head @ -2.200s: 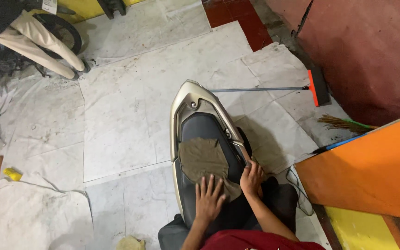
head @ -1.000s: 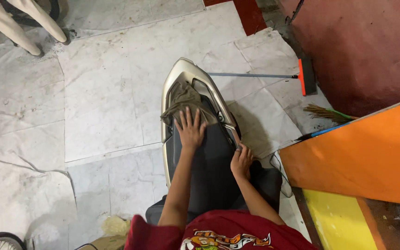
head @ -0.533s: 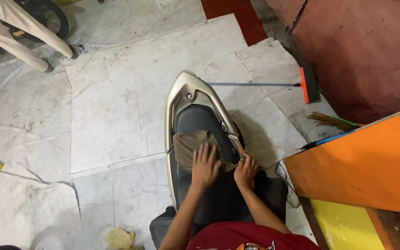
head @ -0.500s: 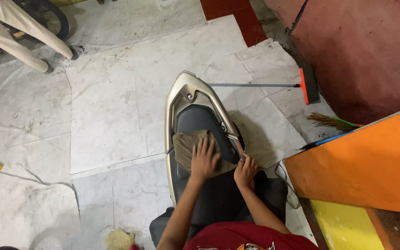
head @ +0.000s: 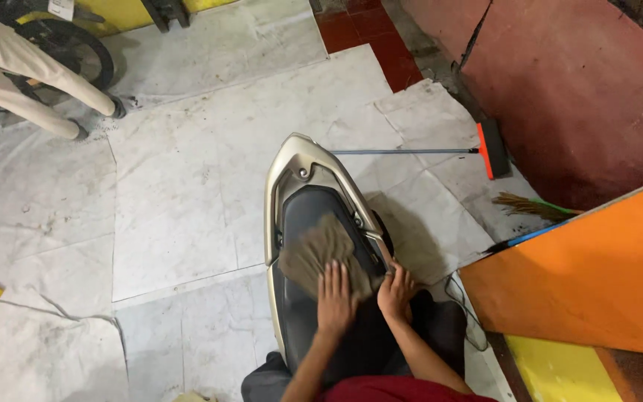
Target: The person wipes the black seat of a scooter using a brown cloth. They repeatedly rub the surface of the seat with both hands, focusing on the center and edges of the seat throughout the video.
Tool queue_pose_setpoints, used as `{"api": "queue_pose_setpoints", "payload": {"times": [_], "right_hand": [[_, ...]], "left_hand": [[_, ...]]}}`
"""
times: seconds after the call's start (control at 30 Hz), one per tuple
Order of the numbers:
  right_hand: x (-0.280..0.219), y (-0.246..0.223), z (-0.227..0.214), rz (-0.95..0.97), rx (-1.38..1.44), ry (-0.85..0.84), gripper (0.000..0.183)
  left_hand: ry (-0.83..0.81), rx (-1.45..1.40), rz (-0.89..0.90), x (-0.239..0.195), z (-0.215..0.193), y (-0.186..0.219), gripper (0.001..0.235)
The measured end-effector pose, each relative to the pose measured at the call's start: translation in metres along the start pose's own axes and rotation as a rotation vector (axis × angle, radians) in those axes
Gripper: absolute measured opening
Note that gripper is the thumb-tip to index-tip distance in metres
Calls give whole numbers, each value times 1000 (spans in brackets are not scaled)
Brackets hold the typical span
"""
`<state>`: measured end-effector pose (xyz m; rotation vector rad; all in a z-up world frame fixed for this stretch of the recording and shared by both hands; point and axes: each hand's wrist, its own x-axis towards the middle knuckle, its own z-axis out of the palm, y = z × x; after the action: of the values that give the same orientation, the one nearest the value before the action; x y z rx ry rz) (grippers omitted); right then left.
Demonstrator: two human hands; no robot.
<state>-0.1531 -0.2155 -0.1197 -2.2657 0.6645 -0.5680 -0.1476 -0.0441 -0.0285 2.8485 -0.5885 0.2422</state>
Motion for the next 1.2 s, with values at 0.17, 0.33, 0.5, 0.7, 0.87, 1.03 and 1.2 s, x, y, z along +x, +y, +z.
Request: {"api": "queue_pose_setpoints", "payload": {"times": [0.17, 0.33, 0.5, 0.7, 0.87, 1.03, 1.2], "right_hand": [[7, 0, 2, -6, -51, 29, 33], [8, -19, -17, 64, -51, -60, 33], [3, -26, -27, 162, -4, -157, 33], [3, -14, -9, 91, 39, -86, 34], [0, -15, -13, 30, -4, -50, 32], [6, -12, -11, 58, -22, -51, 31], [1, -17, -16, 36, -18, -38, 30]], "left_hand": [[-65, -66, -2, -3, -14, 9, 84], [125, 7, -56, 95, -3, -41, 82], [173, -5, -157, 139, -8, -61, 85], [82, 120, -14, 49, -18, -17, 86], [-127, -28, 38, -23, -14, -1, 81], [46, 16, -2, 59, -12, -41, 72], [225, 16, -76, 143, -5, -80, 73]]}}
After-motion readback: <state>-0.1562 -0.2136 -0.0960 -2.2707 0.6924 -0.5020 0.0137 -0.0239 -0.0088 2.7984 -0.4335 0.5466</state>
